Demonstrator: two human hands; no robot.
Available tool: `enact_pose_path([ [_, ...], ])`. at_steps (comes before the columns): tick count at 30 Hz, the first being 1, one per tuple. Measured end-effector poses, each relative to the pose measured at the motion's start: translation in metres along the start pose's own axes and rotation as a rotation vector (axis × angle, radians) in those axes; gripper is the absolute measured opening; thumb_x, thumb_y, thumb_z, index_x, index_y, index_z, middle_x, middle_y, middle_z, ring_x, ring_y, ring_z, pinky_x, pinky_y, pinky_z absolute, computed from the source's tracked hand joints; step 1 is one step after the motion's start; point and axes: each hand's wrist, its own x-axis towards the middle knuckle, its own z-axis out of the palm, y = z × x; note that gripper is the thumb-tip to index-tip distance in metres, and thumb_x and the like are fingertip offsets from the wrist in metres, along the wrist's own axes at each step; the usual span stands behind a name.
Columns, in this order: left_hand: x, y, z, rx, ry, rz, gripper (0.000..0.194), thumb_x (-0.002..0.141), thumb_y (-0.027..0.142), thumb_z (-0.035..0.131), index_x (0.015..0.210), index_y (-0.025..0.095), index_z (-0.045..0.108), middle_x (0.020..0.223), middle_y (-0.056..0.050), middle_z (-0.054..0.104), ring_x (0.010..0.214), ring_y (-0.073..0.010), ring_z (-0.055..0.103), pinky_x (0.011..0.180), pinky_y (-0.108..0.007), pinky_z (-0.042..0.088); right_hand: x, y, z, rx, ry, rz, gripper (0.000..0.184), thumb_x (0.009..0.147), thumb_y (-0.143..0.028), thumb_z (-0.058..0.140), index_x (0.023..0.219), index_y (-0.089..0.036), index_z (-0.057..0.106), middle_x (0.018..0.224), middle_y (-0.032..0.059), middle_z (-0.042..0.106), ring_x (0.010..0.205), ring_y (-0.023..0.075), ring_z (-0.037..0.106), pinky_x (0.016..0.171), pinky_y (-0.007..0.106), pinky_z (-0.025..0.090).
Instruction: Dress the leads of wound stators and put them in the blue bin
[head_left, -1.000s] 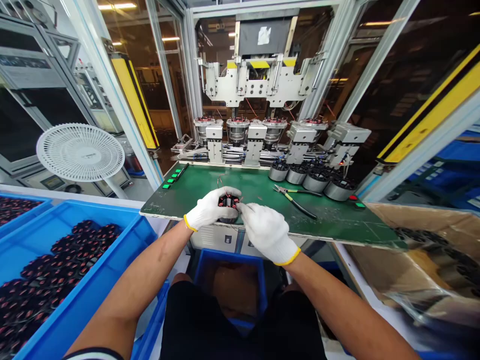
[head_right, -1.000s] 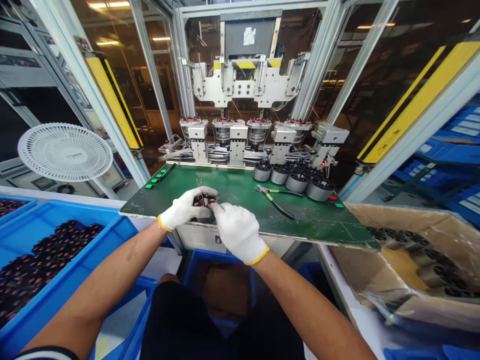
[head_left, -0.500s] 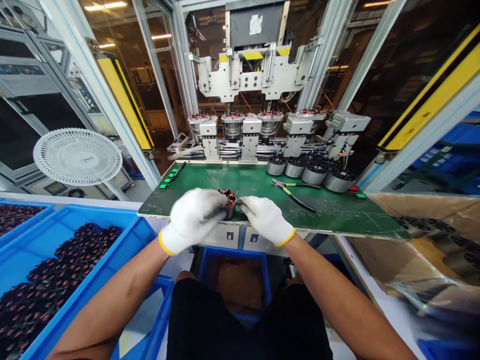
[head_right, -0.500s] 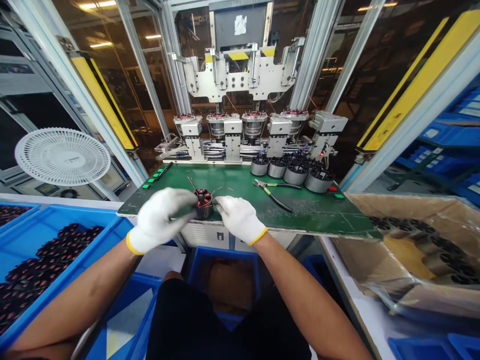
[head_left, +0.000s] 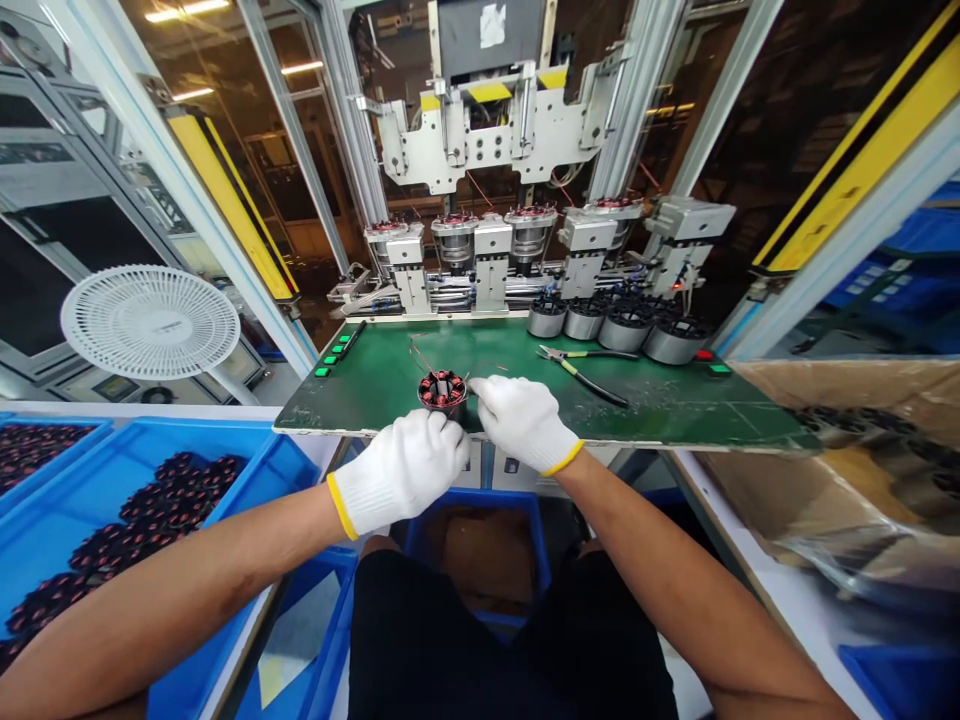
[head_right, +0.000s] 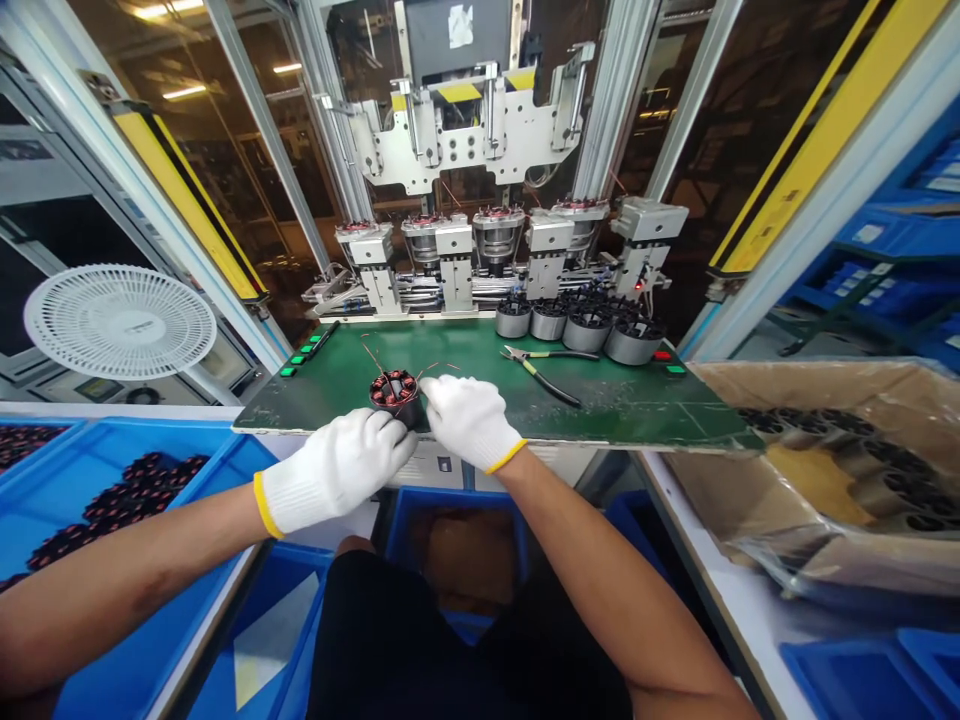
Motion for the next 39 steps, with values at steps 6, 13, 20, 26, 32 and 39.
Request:
enact_pose_path([
  [6,-0.011,-0.018,0.003,-0.228,0.08,-0.004,0.031,0.083,0.012,0.041,0.107,0.017,0.059,0.097,-0.01,0.065,0.085,-0.0239,0.061,0.072,-0.037,0.048,0.006,-0.001,0.002,-0.029,-0.04,0.014,0.032,0.092,-0.029,0.038,0.116,-0.025,0.06,0.094,0.0069,0.067,0.082,0.023,0.061,0.065,0.03,0.035],
  [13,-0.018,-0.019,0.012,-0.831,0.314,-0.332,0.027,0.092,0.02,0.036,0.102,0.022,0.061,0.094,-0.002,0.069,0.086,-0.0149,0.064,0.078,-0.027,0.05,0.005,-0.002,-0.002,-0.039,-0.073,-0.018,0.031,0.09,-0.026,0.04,0.113,-0.022,0.061,0.095,0.0084,0.067,0.083,0.0235,0.063,0.066,0.03,0.038],
  [20,0.006,-0.033,-0.016,-1.198,0.318,-0.56,0.024,0.086,0.024,0.045,0.098,0.019,0.065,0.082,-0.001,0.07,0.073,-0.0143,0.066,0.064,-0.024,0.053,-0.004,-0.008,-0.005,-0.095,-0.182,-0.076,0.019,0.086,-0.02,0.043,0.092,-0.018,0.061,0.084,0.0109,0.066,0.077,0.0267,0.065,0.064,0.032,0.042],
  [26,0.05,-0.04,-0.031,-1.172,0.185,-0.678,0.027,0.078,0.02,0.048,0.095,0.02,0.068,0.069,0.002,0.069,0.056,-0.012,0.066,0.056,-0.022,0.053,-0.025,-0.041,-0.006,-0.155,-0.152,-0.093,0.018,0.085,-0.012,0.04,0.092,-0.012,0.057,0.077,0.0135,0.061,0.073,0.0301,0.064,0.061,0.037,0.044],
  [32,0.068,-0.037,-0.03,-0.909,0.139,-0.588,0.027,0.08,0.019,0.048,0.092,0.025,0.071,0.071,0.004,0.07,0.056,-0.012,0.065,0.065,-0.025,0.054,-0.032,-0.062,0.002,-0.11,-0.165,-0.062,0.023,0.085,-0.014,0.04,0.104,-0.011,0.055,0.076,0.0122,0.06,0.071,0.0301,0.063,0.057,0.038,0.045],
  [39,0.011,-0.045,-0.009,-0.49,0.418,-0.244,0.023,0.086,0.025,0.054,0.104,0.025,0.069,0.108,-0.003,0.068,0.096,-0.0203,0.063,0.082,-0.032,0.05,-0.035,-0.045,-0.006,-0.02,-0.22,-0.037,0.024,0.093,-0.026,0.036,0.107,-0.02,0.054,0.086,0.0078,0.063,0.075,0.0263,0.063,0.061,0.033,0.043],
])
